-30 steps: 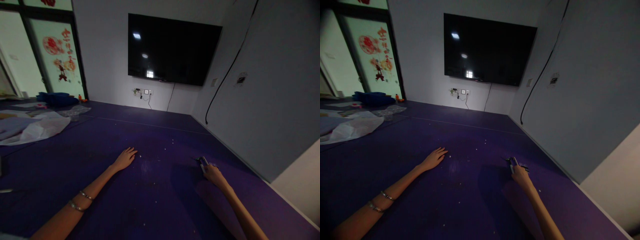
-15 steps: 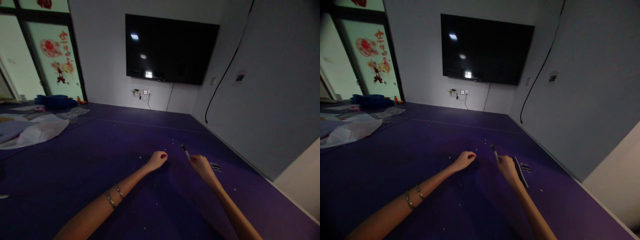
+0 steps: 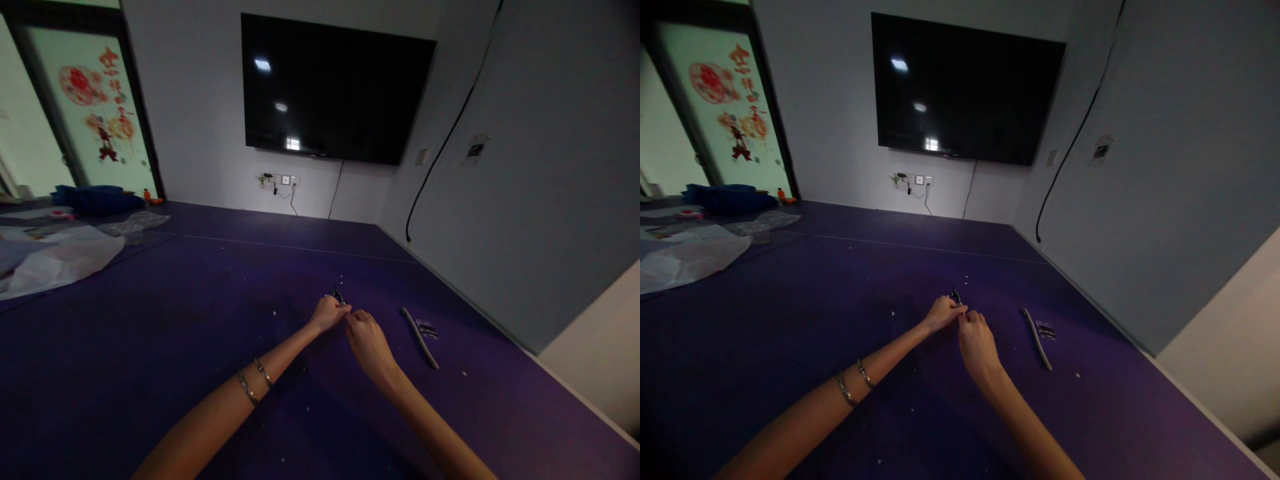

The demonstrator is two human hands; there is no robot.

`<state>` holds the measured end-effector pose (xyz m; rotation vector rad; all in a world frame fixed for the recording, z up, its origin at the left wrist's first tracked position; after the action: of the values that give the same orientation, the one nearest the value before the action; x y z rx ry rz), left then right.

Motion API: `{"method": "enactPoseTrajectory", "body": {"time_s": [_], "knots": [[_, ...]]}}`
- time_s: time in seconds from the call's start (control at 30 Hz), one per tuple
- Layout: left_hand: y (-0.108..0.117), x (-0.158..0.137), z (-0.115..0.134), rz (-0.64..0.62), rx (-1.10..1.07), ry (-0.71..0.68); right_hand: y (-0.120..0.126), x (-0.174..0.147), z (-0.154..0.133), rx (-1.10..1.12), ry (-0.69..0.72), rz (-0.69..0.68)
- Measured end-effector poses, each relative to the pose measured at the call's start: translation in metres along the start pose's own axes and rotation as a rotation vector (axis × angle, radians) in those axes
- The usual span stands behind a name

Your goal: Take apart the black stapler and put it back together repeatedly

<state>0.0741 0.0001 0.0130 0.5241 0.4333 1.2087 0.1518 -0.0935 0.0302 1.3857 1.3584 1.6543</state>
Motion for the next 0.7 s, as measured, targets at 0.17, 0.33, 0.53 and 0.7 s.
{"method": "enactPoseTrajectory", "body": {"time_s": [0.17,0.33,0.53,0.7], "knots": [[0.014,0.006,-0.007,-0.095,0.177,0.087,0.008,-0.005,-0.014,0.027,0.051,0.013],[0.044,0.021,-0.032,-0.199,0.495,0.125,0.015,-0.017,0.018,0.062,-0.045,0.033],[0.071,0.040,-0.063,-0.222,0.619,0.149,0.013,-0.038,0.097,-0.008,-0.257,-0.017],[0.073,0.044,-0.069,-0.193,0.671,0.146,0.008,-0.055,0.143,-0.047,-0.361,-0.043]]}}
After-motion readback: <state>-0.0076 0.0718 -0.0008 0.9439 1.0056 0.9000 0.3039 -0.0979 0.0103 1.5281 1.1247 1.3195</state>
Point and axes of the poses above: each hand's wrist, its own x-axis towards the middle knuckle, its own y-axis out of the back of the hand, z = x × y, the point moved 4 cm from there along x, towards the middle knuckle, and after that the axes turned 11 degrees about y, right-handed, at the moved point
